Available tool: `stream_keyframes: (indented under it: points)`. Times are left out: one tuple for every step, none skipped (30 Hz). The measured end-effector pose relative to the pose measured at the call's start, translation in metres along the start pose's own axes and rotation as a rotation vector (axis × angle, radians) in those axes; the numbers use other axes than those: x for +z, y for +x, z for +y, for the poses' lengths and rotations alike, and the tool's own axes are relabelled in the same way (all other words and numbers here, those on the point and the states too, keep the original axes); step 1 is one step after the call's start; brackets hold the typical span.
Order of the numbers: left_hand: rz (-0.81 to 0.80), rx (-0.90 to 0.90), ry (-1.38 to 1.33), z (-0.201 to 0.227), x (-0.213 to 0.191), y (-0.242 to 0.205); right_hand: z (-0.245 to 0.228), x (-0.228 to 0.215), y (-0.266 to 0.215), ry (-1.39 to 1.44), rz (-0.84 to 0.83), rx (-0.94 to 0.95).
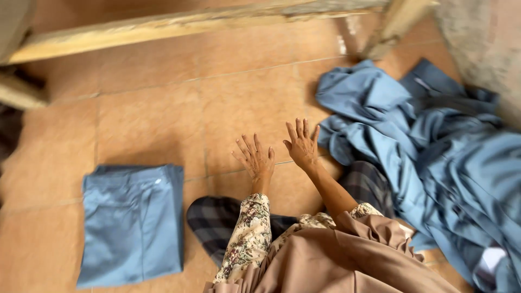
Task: Folding blue trousers and stacking them neatly on the floor.
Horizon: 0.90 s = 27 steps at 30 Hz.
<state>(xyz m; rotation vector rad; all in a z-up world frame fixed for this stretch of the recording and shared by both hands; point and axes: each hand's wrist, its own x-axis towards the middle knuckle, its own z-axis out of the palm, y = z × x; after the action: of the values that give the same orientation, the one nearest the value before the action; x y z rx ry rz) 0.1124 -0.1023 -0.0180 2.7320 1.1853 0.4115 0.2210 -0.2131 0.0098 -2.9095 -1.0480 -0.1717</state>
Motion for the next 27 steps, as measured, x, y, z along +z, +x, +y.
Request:
stream_keyframes:
  points:
    - [-0.018,0.035,-0.027,0.019,0.011,0.0,0.019,-0.004,-0.003,-0.004,0.005,0.037]
    - [-0.037,0.069,-0.054,0.039,0.023,0.0,0.039,-0.008,-0.007,-0.007,0.01,0.074]
    - [-0.045,0.128,-0.068,0.061,0.019,0.001,0.059,-0.017,-0.009,-0.017,0.018,0.134]
    - [-0.078,0.194,-0.031,0.083,0.015,0.002,0.08,-0.026,-0.012,0.009,0.024,0.165]
    - [-0.115,0.259,0.013,0.102,0.011,-0.003,0.099,-0.033,-0.021,0.038,0.026,0.196]
    - [-0.127,0.319,0.005,0.129,0.009,-0.012,0.126,-0.034,-0.033,0.032,0.028,0.257]
    - [-0.111,0.384,-0.016,0.154,0.007,-0.017,0.151,-0.036,-0.04,-0.003,0.119,0.27]
    - [-0.096,0.449,-0.038,0.178,0.004,-0.021,0.175,-0.037,-0.047,-0.042,0.209,0.282]
    - [-0.104,0.5,-0.041,0.202,0.002,-0.031,0.198,-0.039,-0.059,-0.046,0.211,0.333]
    - [-0.081,0.608,-0.027,0.226,-0.001,-0.042,0.22,-0.041,-0.073,-0.066,0.268,0.382]
    - [-0.059,0.716,-0.016,0.248,-0.003,-0.056,0.242,-0.042,-0.089,-0.089,0.322,0.43]
    - [-0.069,0.766,-0.02,0.265,-0.004,-0.072,0.259,-0.043,-0.11,-0.095,0.321,0.482]
    - [-0.07,0.853,-0.051,0.284,-0.006,-0.087,0.279,-0.046,-0.129,-0.111,0.341,0.523]
    - [-0.072,0.939,-0.083,0.302,-0.008,-0.102,0.296,-0.049,-0.147,-0.126,0.36,0.563]
    - [-0.076,0.981,-0.089,0.316,-0.006,-0.116,0.315,-0.048,-0.17,-0.135,0.363,0.605]
    - [-0.092,1.055,-0.116,0.329,-0.004,-0.13,0.332,-0.046,-0.192,-0.161,0.356,0.658]
    - [-0.108,1.123,-0.142,0.342,-0.002,-0.143,0.348,-0.044,-0.214,-0.185,0.348,0.706]
    - [-0.113,1.159,-0.147,0.352,-0.002,-0.156,0.364,-0.047,-0.24,-0.192,0.349,0.742]
    - [-0.117,1.215,-0.165,0.362,-0.001,-0.167,0.38,-0.051,-0.265,-0.264,0.39,0.817]
    - [-0.12,1.272,-0.183,0.371,-0.001,-0.178,0.394,-0.054,-0.289,-0.337,0.429,0.891]
    - [-0.123,1.297,-0.189,0.38,0.0,-0.186,0.412,-0.063,-0.315,-0.345,0.428,0.917]
    - [-0.131,1.326,-0.21,0.387,0.0,-0.194,0.428,-0.072,-0.342,-0.39,0.468,1.027]
    - [-0.139,1.35,-0.228,0.393,0.001,-0.202,0.442,-0.081,-0.368,-0.434,0.506,1.132]
    - [-0.144,1.369,-0.233,0.399,0.001,-0.208,0.46,-0.091,-0.391,-0.44,0.504,1.151]
    - [-0.161,1.381,-0.25,0.404,0.001,-0.213,0.477,-0.101,-0.413,-0.413,0.537,1.274]
    - [-0.178,1.394,-0.267,0.407,0.002,-0.218,0.492,-0.11,-0.435,-0.385,0.57,1.396]
    - [-0.183,1.402,-0.266,0.412,0.002,-0.223,0.509,-0.107,-0.45,-0.386,0.566,1.405]
